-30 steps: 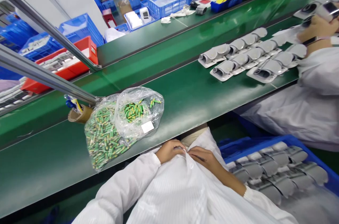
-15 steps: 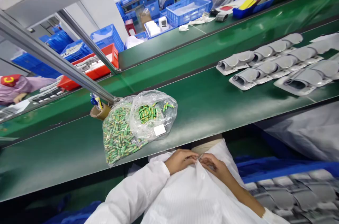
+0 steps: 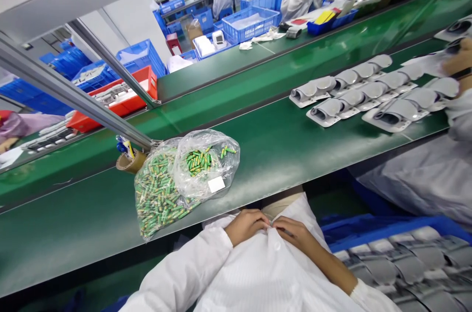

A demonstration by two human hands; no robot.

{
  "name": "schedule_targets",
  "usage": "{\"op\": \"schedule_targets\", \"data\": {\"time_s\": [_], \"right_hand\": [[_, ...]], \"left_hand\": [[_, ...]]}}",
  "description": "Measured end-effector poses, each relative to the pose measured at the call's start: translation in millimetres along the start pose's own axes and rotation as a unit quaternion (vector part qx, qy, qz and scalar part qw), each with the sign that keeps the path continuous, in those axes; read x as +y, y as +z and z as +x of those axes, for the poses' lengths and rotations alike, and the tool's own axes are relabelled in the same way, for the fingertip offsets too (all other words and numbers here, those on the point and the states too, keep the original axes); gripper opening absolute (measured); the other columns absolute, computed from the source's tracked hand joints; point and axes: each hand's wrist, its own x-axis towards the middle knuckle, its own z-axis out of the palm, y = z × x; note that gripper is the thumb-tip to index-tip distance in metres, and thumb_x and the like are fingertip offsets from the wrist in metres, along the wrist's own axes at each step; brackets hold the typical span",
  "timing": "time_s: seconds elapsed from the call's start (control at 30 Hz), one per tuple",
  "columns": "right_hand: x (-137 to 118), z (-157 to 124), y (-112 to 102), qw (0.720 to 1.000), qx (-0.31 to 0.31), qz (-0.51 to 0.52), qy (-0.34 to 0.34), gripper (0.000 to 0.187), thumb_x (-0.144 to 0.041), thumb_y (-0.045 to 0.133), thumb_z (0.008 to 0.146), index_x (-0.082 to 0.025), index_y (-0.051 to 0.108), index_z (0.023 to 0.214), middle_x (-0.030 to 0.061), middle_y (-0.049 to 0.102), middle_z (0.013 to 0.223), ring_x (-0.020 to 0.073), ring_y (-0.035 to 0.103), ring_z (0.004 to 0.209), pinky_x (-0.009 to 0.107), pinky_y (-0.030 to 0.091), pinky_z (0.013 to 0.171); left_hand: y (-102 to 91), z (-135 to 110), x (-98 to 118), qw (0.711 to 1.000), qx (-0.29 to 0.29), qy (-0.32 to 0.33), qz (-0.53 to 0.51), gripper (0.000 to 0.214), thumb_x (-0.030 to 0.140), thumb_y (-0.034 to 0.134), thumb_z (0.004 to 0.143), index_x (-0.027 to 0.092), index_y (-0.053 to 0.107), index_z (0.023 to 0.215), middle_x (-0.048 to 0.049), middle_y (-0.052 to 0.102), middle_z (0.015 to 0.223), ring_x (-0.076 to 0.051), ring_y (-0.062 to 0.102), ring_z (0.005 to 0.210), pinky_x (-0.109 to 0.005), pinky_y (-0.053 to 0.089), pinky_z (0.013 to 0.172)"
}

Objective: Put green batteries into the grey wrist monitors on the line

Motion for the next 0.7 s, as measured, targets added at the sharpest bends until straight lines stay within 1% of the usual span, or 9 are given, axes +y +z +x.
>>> {"op": "schedule_targets", "data": {"time_s": [0.1, 0.2, 0.27, 0.33, 0.43, 0.5, 0.53, 0.63, 0.7], "right_hand": [[-10.9, -8.0, -6.3, 1.000, -0.001, 0.014, 0.005, 0.028, -0.039, 0.051, 0.107, -0.023, 0.072, 0.100, 0.0085, 0.073, 0.090, 0.0211, 0.072, 0.081, 0.030, 0.060, 0.072], [-22.7, -18.6, -16.0, 0.999, -0.020, 0.012, 0.030, 0.025, -0.036, 0.051, 0.108, -0.023, 0.071, 0.104, 0.0090, 0.073, 0.096, 0.0215, 0.073, 0.088, 0.031, 0.060, 0.079], [-28.3, -25.3, -22.4, 0.998, -0.034, 0.007, 0.049, 0.025, -0.037, 0.051, 0.108, -0.022, 0.072, 0.106, 0.0092, 0.074, 0.099, 0.0219, 0.073, 0.091, 0.031, 0.060, 0.081], [-32.7, -30.3, -28.2, 0.997, -0.050, 0.005, 0.067, 0.025, -0.037, 0.051, 0.108, -0.023, 0.072, 0.104, 0.0092, 0.074, 0.096, 0.0216, 0.073, 0.088, 0.030, 0.060, 0.078], [-41.0, -28.8, -38.0, 0.993, -0.072, -0.041, 0.080, 0.023, -0.034, 0.052, 0.107, -0.026, 0.074, 0.105, 0.0078, 0.076, 0.095, 0.0213, 0.074, 0.084, 0.030, 0.060, 0.074], [-49.5, -15.0, -47.4, 0.994, -0.045, -0.094, 0.041, 0.020, -0.029, 0.055, 0.106, -0.026, 0.074, 0.111, 0.0058, 0.077, 0.097, 0.0208, 0.075, 0.084, 0.031, 0.060, 0.074], [-54.5, -2.4, -52.7, 0.993, -0.020, -0.119, 0.007, 0.020, -0.026, 0.056, 0.105, -0.026, 0.074, 0.114, 0.0050, 0.078, 0.098, 0.0205, 0.075, 0.085, 0.031, 0.061, 0.075], [-70.5, 59.2, -65.1, 0.978, 0.067, -0.168, -0.100, 0.023, -0.018, 0.057, 0.103, -0.025, 0.071, 0.118, 0.0053, 0.078, 0.101, 0.0201, 0.074, 0.088, 0.033, 0.060, 0.081], [-79.5, 113.8, -64.7, 0.968, 0.090, -0.194, -0.132, 0.023, -0.017, 0.053, 0.105, -0.023, 0.070, 0.119, 0.0079, 0.076, 0.107, 0.0217, 0.072, 0.097, 0.036, 0.059, 0.088]], "left_hand": [[7.4, 0.5, 4.8, 0.999, -0.019, 0.004, 0.030, 0.020, 0.034, 0.058, 0.103, 0.020, 0.072, 0.100, -0.0072, 0.072, 0.107, -0.022, 0.069, 0.101, -0.031, 0.052, 0.092], [19.0, -1.7, 10.1, 0.998, -0.020, -0.015, 0.052, 0.014, 0.028, 0.057, 0.103, 0.021, 0.068, 0.101, -0.0055, 0.069, 0.106, -0.022, 0.068, 0.100, -0.032, 0.052, 0.092], [21.1, -5.9, 19.2, 0.996, 0.009, -0.040, 0.079, 0.012, 0.025, 0.055, 0.103, 0.020, 0.066, 0.103, -0.0068, 0.068, 0.108, -0.022, 0.067, 0.097, -0.033, 0.053, 0.090], [11.9, -13.0, 35.9, 0.991, 0.055, -0.055, 0.109, 0.015, 0.023, 0.050, 0.105, 0.018, 0.064, 0.104, -0.0083, 0.068, 0.107, -0.021, 0.067, 0.094, -0.034, 0.053, 0.088], [-27.3, -27.6, 69.9, 0.977, 0.142, -0.003, 0.157, 0.020, 0.027, 0.045, 0.108, 0.020, 0.063, 0.105, -0.0070, 0.069, 0.101, -0.019, 0.067, 0.092, -0.031, 0.053, 0.086], [-64.1, -36.9, 90.1, 0.951, 0.224, 0.037, 0.210, 0.020, 0.030, 0.047, 0.108, 0.021, 0.063, 0.104, -0.0050, 0.069, 0.095, -0.018, 0.067, 0.087, -0.029, 0.051, 0.082], [-82.8, -40.2, 97.6, 0.934, 0.267, 0.039, 0.236, 0.018, 0.030, 0.048, 0.108, 0.021, 0.063, 0.105, -0.0044, 0.069, 0.095, -0.017, 0.066, 0.086, -0.029, 0.051, 0.081], [-129.0, -41.4, 109.8, 0.889, 0.355, 0.003, 0.289, 0.015, 0.026, 0.048, 0.107, 0.020, 0.062, 0.110, -0.0049, 0.069, 0.100, -0.018, 0.066, 0.089, -0.030, 0.050, 0.083], [-147.7, -34.6, 114.3, 0.880, 0.365, -0.011, 0.305, 0.016, 0.024, 0.047, 0.107, 0.020, 0.062, 0.112, -0.0059, 0.070, 0.104, -0.019, 0.067, 0.093, -0.032, 0.051, 0.084]]}}
